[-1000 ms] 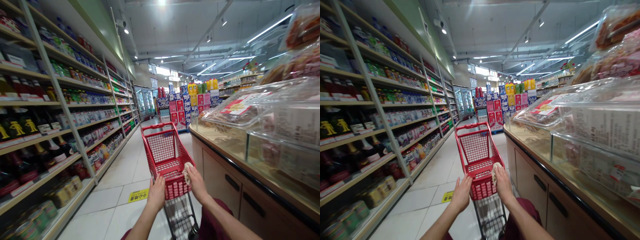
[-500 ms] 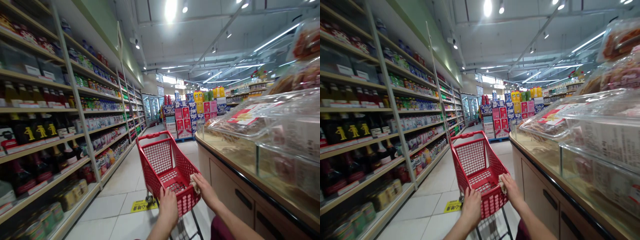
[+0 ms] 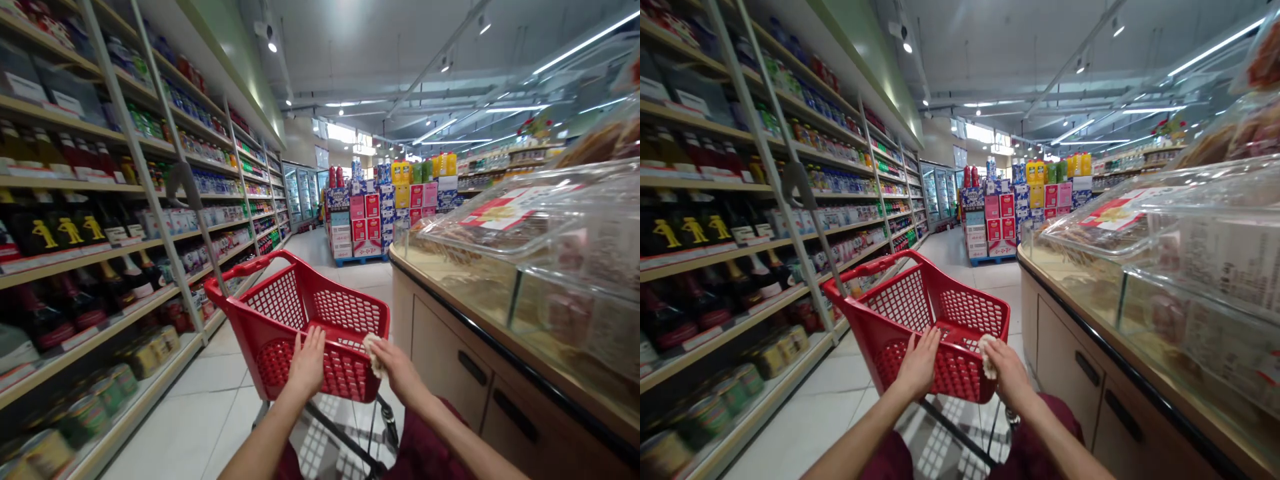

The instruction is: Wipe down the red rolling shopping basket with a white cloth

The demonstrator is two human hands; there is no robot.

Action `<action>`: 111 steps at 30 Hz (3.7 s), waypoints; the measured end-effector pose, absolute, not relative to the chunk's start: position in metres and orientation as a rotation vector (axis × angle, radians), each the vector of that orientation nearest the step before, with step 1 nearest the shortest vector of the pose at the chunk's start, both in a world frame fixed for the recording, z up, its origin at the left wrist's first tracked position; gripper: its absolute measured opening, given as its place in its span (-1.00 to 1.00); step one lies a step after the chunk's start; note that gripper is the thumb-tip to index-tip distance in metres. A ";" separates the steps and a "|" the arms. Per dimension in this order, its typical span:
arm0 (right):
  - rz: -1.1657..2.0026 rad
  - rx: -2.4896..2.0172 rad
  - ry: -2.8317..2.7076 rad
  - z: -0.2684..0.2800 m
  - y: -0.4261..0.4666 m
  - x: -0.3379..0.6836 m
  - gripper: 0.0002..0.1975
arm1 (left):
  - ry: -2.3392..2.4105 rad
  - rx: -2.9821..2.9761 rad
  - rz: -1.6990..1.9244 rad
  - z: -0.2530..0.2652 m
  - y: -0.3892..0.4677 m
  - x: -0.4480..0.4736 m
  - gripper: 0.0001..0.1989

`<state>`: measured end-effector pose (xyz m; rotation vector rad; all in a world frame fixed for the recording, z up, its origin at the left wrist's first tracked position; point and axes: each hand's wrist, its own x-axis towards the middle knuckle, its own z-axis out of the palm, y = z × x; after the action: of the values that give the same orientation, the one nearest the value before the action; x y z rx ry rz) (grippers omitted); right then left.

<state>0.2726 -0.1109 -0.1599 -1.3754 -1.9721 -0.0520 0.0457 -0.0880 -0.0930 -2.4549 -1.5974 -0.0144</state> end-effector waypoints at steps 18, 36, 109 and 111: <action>-0.032 -1.560 -1.681 -0.139 -0.070 0.242 -0.54 | -1.735 -2.217 -0.014 -0.088 -0.099 0.013 -0.26; -0.165 -1.363 -1.916 -0.150 -0.059 0.226 -0.52 | -1.749 -2.262 -0.066 -0.090 -0.097 0.030 -0.27; -0.389 -1.854 -1.547 -0.153 -0.064 0.351 -0.57 | -1.546 -2.212 -0.149 -0.073 -0.111 0.062 -0.34; -0.412 -1.732 -1.663 -0.153 -0.063 0.345 -0.56 | -1.553 -2.210 -0.147 -0.073 -0.110 0.062 -0.34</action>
<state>0.3449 -0.0629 -0.1533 -1.7317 -1.6628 -0.4122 0.0623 -0.1104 -0.0728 -2.2096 -1.5531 -0.1468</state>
